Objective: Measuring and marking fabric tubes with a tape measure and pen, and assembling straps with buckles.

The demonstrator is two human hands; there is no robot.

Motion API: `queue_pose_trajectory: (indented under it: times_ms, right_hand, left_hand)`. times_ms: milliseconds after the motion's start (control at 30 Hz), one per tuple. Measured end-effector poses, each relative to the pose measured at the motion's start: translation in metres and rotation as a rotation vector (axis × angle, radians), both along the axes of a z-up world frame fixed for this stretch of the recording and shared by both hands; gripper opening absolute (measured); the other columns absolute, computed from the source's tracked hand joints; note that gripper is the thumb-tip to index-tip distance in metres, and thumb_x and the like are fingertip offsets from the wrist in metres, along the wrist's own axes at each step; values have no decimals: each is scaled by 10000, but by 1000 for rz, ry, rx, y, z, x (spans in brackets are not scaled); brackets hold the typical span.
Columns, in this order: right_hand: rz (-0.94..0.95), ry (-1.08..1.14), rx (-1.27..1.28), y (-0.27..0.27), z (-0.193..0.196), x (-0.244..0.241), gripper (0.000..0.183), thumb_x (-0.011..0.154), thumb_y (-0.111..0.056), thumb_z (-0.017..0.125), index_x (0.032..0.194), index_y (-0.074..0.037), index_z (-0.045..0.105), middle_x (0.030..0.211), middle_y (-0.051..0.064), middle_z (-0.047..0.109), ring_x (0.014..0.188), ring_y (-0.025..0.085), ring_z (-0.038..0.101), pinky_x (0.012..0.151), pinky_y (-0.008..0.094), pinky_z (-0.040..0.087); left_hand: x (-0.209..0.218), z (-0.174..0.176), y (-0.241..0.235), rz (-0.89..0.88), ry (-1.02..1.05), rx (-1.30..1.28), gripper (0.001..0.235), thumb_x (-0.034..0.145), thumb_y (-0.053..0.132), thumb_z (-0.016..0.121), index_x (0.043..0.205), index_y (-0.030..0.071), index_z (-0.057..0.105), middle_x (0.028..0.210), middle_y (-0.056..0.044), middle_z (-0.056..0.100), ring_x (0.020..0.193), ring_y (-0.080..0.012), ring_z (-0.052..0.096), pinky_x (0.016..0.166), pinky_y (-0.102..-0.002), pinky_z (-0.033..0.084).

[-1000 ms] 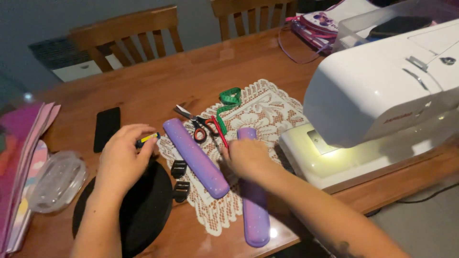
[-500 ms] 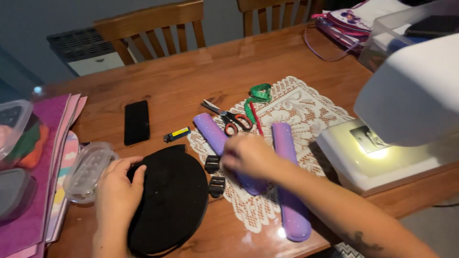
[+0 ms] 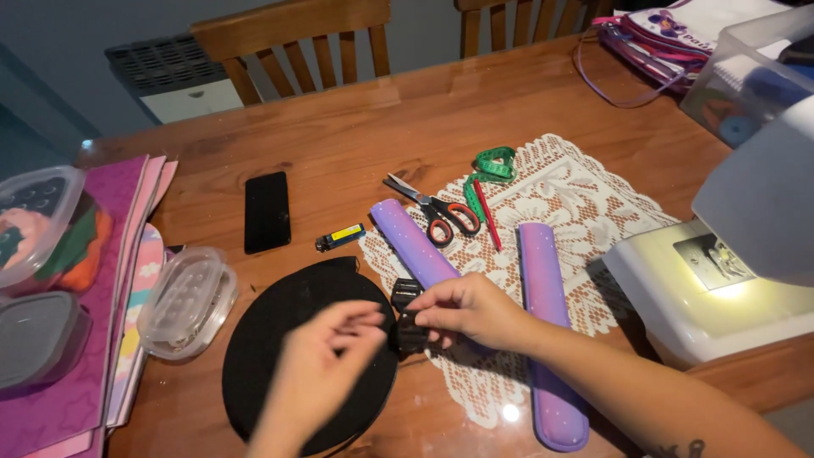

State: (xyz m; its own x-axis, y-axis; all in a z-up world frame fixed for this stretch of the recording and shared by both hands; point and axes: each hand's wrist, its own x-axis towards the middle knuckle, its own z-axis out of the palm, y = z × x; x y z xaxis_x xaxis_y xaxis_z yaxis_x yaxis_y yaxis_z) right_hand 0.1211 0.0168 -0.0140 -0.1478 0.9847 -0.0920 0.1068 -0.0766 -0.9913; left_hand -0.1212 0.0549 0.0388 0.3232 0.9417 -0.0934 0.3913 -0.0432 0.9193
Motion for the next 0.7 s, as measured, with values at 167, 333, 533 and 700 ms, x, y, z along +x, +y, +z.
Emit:
queue_pose_trajectory:
  times_ms: [167,333,533,700]
  right_hand:
    - [17,274,-19,-5,3,-4,254,959,-59,669,1159,87,725,764,179,736,645,192,717,568,250,622]
    - [-36,274,65,-9,13,-7,184,965,-84,669,1075,54,722,754,170,742,620,166,707,550,232,612]
    - [-84,-474,438,24,36,-14,152,937,-234,697,1026,-148,785,956,-30,810,811,107,705,749,263,518]
    - [246,-713,702,90,35,-44,152,925,-230,736,1041,-133,717,1018,33,757,907,234,707,794,352,521]
  left_hand:
    - [24,1,-19,-138,-100,-122,369,844,70,694,1208,78,759,1014,-76,903,887,-114,874,841,-204,674]
    - [18,-27,-7,-53,-213,-161,353,819,44,752,1170,55,776,1020,-136,874,918,-158,833,871,-269,660]
    - [-31,-15,32,265,-374,93,304,853,25,755,1152,22,701,918,-112,757,765,-164,728,765,-262,610]
    - [-42,1,38,389,-550,85,250,904,18,705,1146,-10,651,1025,-135,745,901,-145,698,773,-257,615]
